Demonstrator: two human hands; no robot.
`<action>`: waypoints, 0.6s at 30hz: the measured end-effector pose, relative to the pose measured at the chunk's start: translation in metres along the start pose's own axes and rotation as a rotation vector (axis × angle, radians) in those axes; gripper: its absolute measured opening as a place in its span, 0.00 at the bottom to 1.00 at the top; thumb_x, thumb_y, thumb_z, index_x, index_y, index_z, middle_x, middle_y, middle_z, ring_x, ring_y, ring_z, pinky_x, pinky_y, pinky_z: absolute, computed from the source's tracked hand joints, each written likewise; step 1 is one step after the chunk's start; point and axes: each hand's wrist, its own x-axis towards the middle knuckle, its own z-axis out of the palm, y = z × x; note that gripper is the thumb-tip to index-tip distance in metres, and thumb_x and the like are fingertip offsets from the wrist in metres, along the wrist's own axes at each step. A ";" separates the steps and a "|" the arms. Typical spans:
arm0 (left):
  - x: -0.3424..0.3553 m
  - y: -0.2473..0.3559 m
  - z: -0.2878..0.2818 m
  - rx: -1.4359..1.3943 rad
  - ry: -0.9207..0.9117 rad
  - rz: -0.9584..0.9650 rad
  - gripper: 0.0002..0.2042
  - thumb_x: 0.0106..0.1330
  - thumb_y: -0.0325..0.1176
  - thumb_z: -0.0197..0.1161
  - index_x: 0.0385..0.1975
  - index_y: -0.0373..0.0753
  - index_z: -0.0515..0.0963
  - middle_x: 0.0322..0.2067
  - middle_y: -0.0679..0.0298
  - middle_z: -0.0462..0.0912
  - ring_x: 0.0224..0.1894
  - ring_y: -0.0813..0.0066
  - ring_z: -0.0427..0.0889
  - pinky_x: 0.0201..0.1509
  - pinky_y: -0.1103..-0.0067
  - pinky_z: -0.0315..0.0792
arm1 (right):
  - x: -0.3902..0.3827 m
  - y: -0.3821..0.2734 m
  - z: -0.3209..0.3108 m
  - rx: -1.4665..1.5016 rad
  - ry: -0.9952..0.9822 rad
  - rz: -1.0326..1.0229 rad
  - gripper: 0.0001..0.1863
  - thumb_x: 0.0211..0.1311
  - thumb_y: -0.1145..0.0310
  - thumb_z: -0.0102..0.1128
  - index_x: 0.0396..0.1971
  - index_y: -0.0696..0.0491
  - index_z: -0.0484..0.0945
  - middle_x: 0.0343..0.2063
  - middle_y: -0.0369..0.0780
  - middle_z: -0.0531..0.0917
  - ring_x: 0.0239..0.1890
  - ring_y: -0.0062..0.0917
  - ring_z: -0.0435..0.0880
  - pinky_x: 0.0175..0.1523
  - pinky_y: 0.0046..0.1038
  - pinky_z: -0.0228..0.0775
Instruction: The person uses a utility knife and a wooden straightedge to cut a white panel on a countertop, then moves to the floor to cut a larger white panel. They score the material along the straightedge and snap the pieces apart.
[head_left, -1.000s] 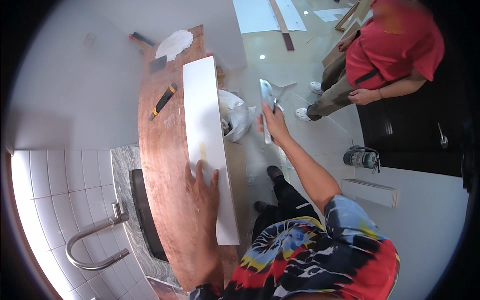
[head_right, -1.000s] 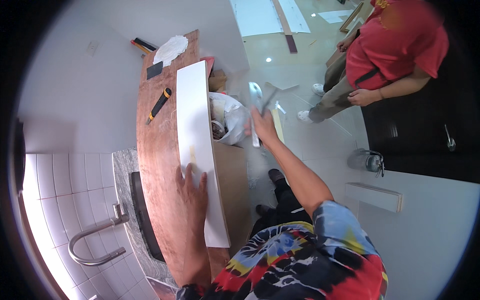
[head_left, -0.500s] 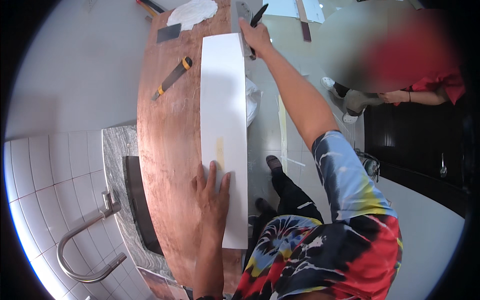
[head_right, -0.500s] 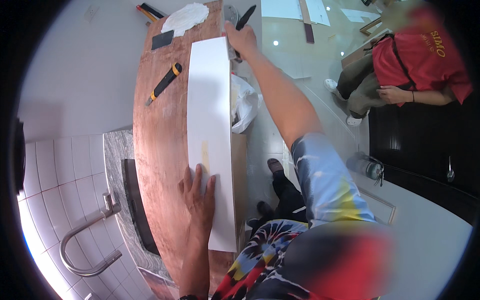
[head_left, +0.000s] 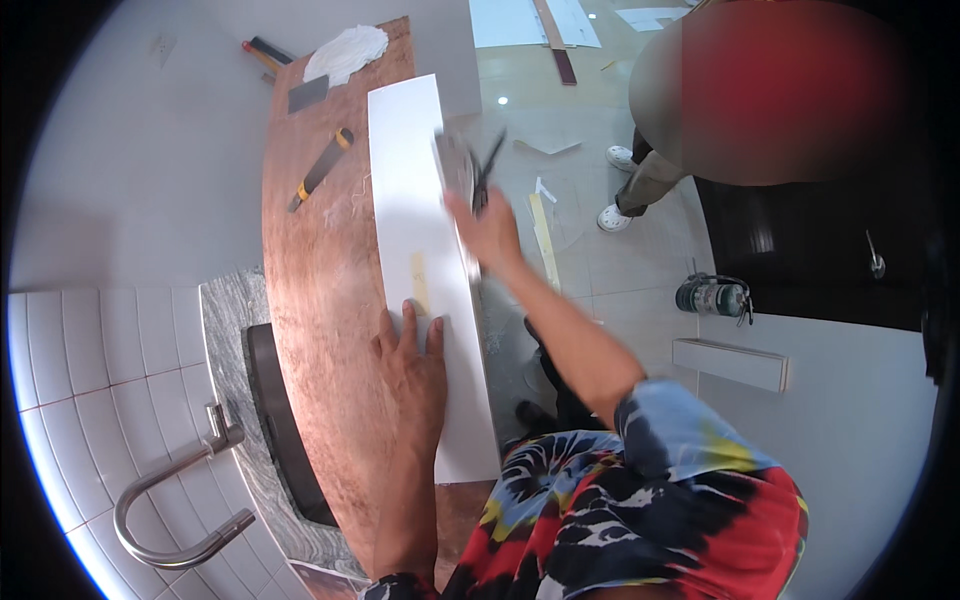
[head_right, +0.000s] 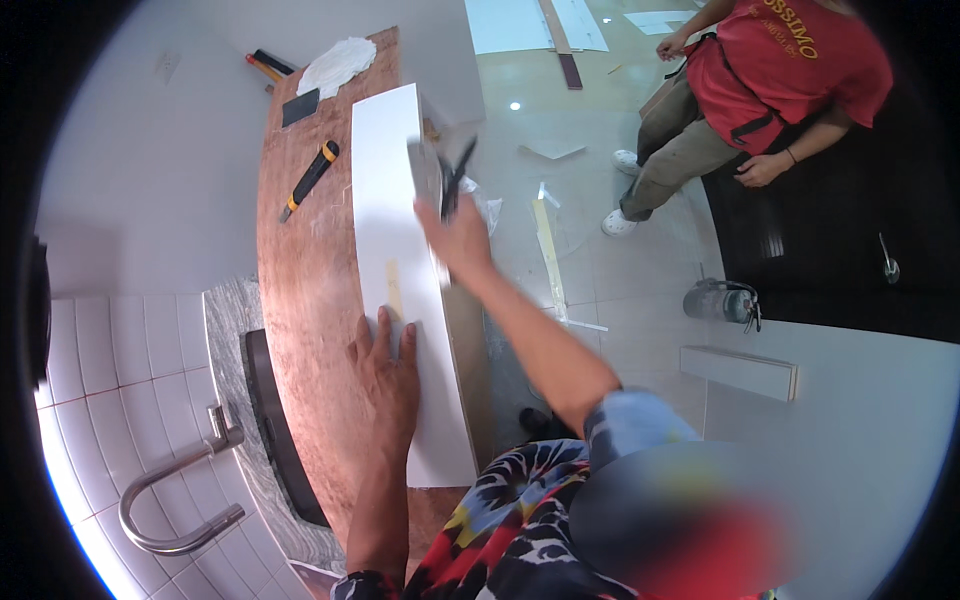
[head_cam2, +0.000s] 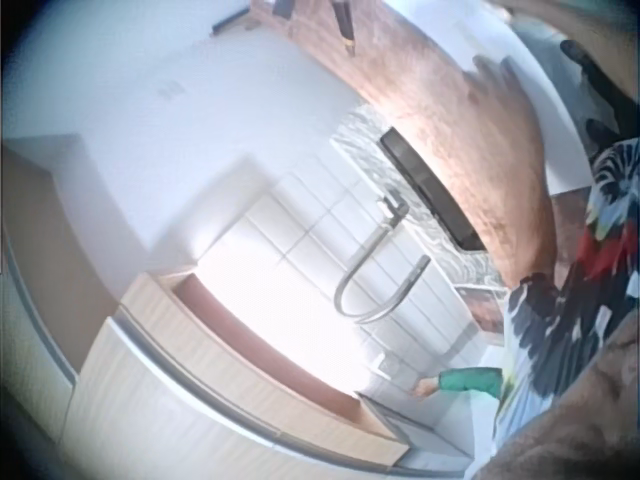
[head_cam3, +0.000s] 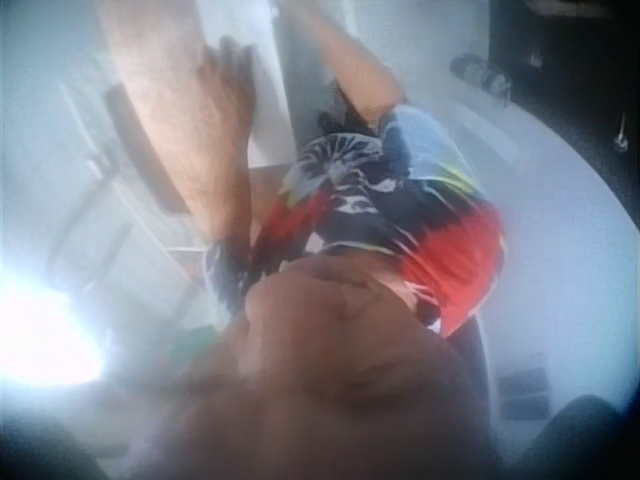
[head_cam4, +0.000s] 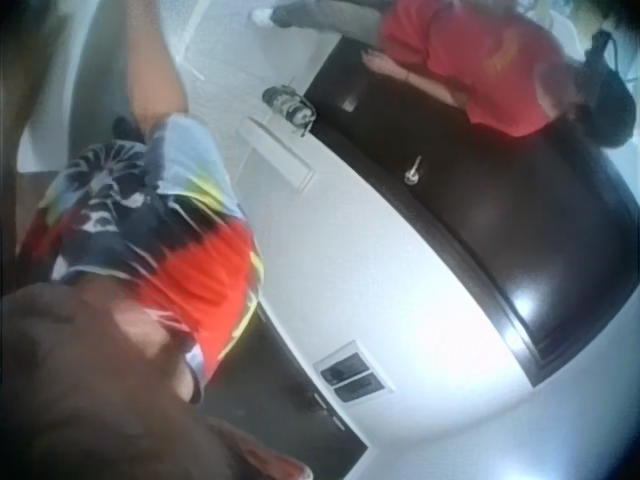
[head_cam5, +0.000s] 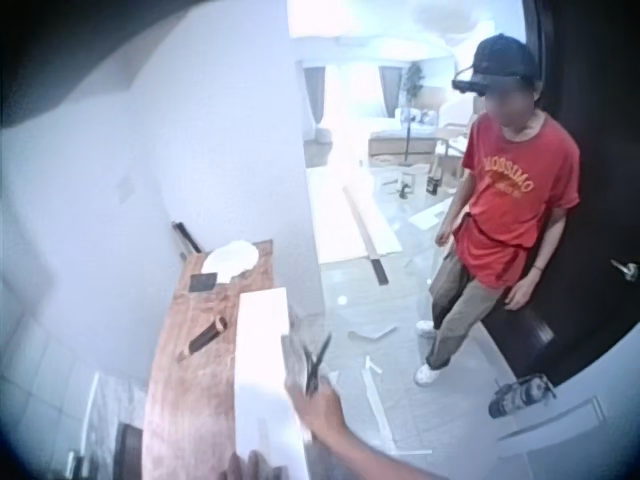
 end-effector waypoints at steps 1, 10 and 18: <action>0.000 0.002 0.002 -0.001 0.018 0.006 0.23 0.72 0.40 0.66 0.61 0.32 0.78 0.64 0.38 0.72 0.61 0.39 0.71 0.66 0.57 0.68 | -0.037 0.014 -0.006 0.045 -0.031 0.037 0.32 0.64 0.51 0.70 0.48 0.68 0.77 0.41 0.56 0.86 0.45 0.40 0.86 0.51 0.37 0.77; 0.000 -0.001 -0.001 0.038 -0.010 -0.014 0.23 0.70 0.39 0.67 0.61 0.34 0.79 0.64 0.40 0.70 0.63 0.40 0.70 0.66 0.59 0.69 | 0.025 0.001 0.008 0.051 -0.010 -0.031 0.32 0.64 0.47 0.68 0.46 0.66 0.78 0.39 0.56 0.86 0.43 0.44 0.86 0.50 0.41 0.77; -0.003 0.004 -0.008 -0.022 -0.068 -0.089 0.23 0.71 0.41 0.67 0.61 0.35 0.80 0.64 0.42 0.71 0.64 0.41 0.70 0.71 0.55 0.63 | 0.255 -0.042 0.042 -0.074 0.155 -0.230 0.40 0.54 0.35 0.67 0.35 0.67 0.84 0.35 0.58 0.88 0.43 0.48 0.90 0.49 0.43 0.79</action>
